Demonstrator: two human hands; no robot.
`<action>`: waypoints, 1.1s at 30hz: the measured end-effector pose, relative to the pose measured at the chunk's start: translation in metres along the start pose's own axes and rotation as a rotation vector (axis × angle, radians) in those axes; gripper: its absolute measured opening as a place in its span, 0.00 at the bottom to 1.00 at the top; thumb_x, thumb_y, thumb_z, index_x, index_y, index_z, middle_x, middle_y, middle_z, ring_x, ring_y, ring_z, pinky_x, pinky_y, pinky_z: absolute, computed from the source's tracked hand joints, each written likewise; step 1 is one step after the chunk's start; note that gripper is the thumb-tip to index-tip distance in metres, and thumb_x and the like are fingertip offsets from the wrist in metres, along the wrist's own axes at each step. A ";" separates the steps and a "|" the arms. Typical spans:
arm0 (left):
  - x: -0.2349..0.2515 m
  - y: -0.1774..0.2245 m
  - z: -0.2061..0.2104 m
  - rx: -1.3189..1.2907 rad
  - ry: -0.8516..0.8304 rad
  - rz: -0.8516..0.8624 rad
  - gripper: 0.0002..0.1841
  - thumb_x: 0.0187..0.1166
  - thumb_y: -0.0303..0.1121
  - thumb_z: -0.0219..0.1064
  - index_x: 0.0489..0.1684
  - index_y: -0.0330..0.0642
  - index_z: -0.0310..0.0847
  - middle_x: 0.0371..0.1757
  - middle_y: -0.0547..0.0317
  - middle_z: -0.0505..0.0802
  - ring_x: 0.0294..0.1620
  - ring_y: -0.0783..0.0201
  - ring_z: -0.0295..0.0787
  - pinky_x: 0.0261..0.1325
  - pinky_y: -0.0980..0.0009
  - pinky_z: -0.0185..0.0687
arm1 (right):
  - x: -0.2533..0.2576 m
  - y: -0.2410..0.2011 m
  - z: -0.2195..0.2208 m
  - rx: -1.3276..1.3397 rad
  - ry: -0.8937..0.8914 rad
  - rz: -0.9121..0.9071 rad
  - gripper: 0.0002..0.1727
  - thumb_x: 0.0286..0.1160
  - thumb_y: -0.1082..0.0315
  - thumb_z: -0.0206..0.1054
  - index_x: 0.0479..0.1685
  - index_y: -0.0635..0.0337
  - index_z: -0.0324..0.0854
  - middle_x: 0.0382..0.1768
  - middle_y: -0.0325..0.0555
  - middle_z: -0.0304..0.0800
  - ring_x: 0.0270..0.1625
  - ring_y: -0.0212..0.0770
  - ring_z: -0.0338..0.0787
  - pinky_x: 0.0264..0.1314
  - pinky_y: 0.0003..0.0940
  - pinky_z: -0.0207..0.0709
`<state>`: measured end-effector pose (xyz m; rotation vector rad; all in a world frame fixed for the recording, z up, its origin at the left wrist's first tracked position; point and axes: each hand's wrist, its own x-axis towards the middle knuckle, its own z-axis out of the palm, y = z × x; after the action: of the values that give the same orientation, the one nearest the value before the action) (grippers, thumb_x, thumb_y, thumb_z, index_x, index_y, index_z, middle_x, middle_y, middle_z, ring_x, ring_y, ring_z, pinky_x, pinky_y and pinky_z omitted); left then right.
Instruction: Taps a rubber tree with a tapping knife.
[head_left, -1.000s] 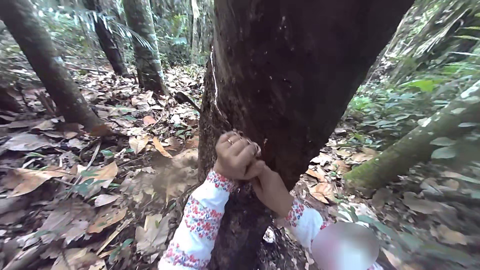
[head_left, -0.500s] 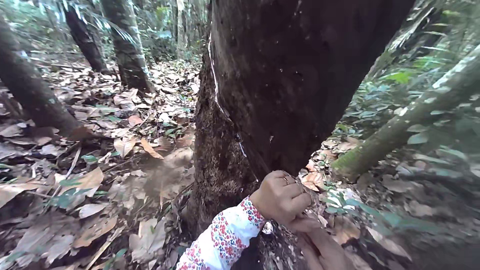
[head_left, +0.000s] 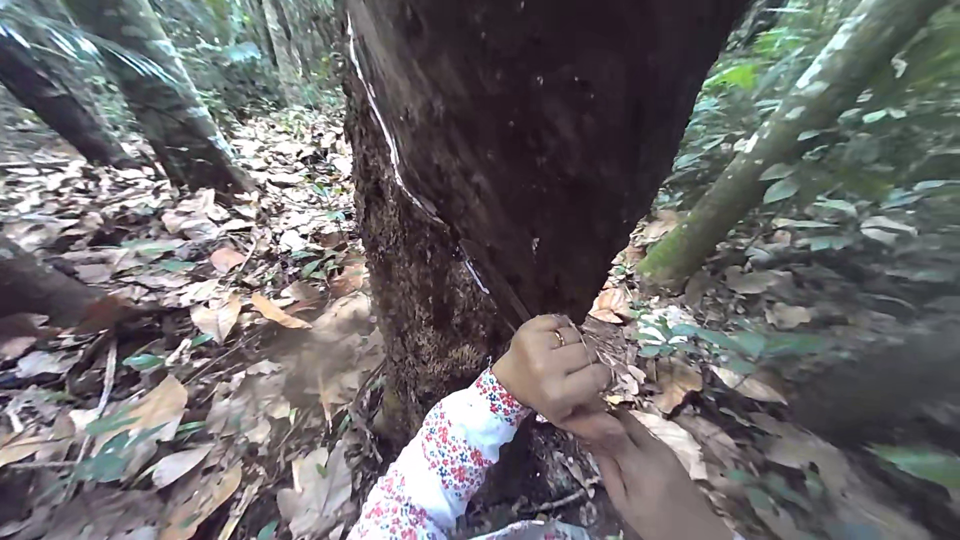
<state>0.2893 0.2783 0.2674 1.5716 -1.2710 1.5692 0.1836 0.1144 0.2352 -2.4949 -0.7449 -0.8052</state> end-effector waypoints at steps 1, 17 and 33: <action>-0.002 -0.003 0.002 0.019 -0.005 0.015 0.33 0.90 0.61 0.44 0.20 0.45 0.76 0.12 0.60 0.75 0.18 0.61 0.73 0.40 0.68 0.77 | 0.000 0.008 0.012 -0.024 0.063 -0.023 0.19 0.83 0.64 0.55 0.58 0.56 0.90 0.34 0.59 0.91 0.22 0.51 0.89 0.19 0.43 0.82; -0.007 -0.038 0.004 0.441 -0.153 -0.001 0.30 0.88 0.53 0.48 0.21 0.44 0.86 0.19 0.56 0.91 0.25 0.59 0.91 0.43 0.62 0.87 | 0.066 0.059 0.084 0.121 0.286 -0.251 0.11 0.74 0.73 0.64 0.45 0.62 0.92 0.37 0.66 0.93 0.28 0.60 0.94 0.25 0.51 0.86; 0.002 0.011 -0.070 0.841 0.134 -0.408 0.12 0.79 0.39 0.67 0.37 0.36 0.85 0.30 0.45 0.91 0.37 0.50 0.89 0.49 0.52 0.84 | -0.020 0.055 0.042 0.495 0.081 0.127 0.30 0.75 0.65 0.60 0.73 0.81 0.72 0.46 0.65 0.93 0.37 0.47 0.94 0.42 0.42 0.88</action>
<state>0.2500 0.3360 0.2767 1.9836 -0.1470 1.9891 0.2199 0.0869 0.1799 -2.0307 -0.6551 -0.5861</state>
